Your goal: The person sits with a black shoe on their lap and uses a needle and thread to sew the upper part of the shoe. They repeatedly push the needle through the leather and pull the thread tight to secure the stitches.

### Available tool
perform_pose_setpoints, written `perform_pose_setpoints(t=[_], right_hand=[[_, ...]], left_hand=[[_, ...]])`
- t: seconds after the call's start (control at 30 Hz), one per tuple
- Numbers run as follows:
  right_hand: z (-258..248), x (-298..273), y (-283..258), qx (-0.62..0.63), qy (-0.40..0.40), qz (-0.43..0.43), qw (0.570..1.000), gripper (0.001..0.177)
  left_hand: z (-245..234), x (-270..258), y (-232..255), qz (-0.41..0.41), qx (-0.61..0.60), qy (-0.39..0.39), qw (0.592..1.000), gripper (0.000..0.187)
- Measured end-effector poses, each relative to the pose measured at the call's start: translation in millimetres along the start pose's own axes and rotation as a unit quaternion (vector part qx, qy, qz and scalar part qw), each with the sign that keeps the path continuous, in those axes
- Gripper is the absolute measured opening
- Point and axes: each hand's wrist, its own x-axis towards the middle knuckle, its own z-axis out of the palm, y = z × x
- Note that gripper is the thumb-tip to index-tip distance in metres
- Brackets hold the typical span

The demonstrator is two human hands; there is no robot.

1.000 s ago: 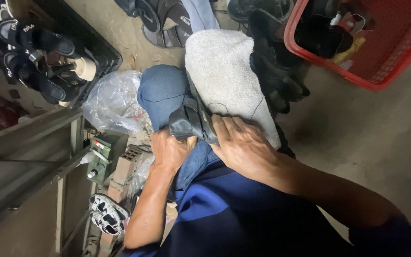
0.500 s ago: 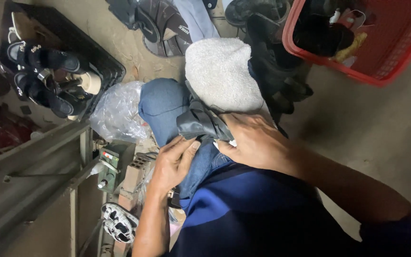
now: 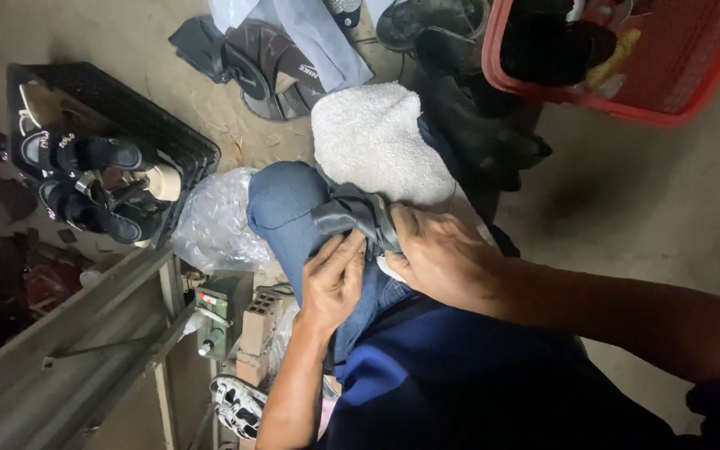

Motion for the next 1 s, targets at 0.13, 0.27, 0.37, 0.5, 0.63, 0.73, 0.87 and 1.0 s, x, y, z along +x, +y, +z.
perform_pose_setpoints(t=[0.13,0.27,0.37,0.5,0.63,0.73,0.87,1.0], right_hand=[[2.7,3.4,-0.1,-0.012,0.02,0.0,1.0,0.027],[-0.1,5.0,-1.7,-0.024,0.002,0.004,1.0,0.024],[-6.8,8.5,-1.3,0.015,-0.028,-0.005,0.999,0.021],[-30.4,9.2,-16.6,0.029,-0.092,-0.023,0.995,0.036],[-65.1,10.0,-15.8,0.136,-0.127,-0.034,0.982,0.04],[-64.3,3.3,33.8,0.029,0.003,-0.011,1.0,0.023],[-81.8,21.9,31.3,-0.007,0.154,-0.125,0.98,0.011],[-45.0,23.2,-3.7,0.008,0.092,-0.158,0.983,0.036]], left_hand=[[5.2,12.7,9.8,-0.008,-0.003,0.01,1.0,0.033],[12.6,11.7,6.4,-0.065,-0.071,0.029,0.995,0.03],[17.6,4.6,-0.2,-0.101,-0.12,0.045,0.986,0.026],[-3.3,-21.6,-7.0,-0.082,-0.087,0.056,0.991,0.026],[-44.8,-51.2,-17.5,-0.119,-0.036,0.035,0.992,0.023],[-60.7,-48.5,0.6,-0.15,-0.023,0.002,0.988,0.017],[-60.4,-30.8,17.6,-0.163,-0.022,-0.045,0.985,0.023],[-49.7,-25.0,22.1,-0.132,-0.051,-0.047,0.989,0.022]])
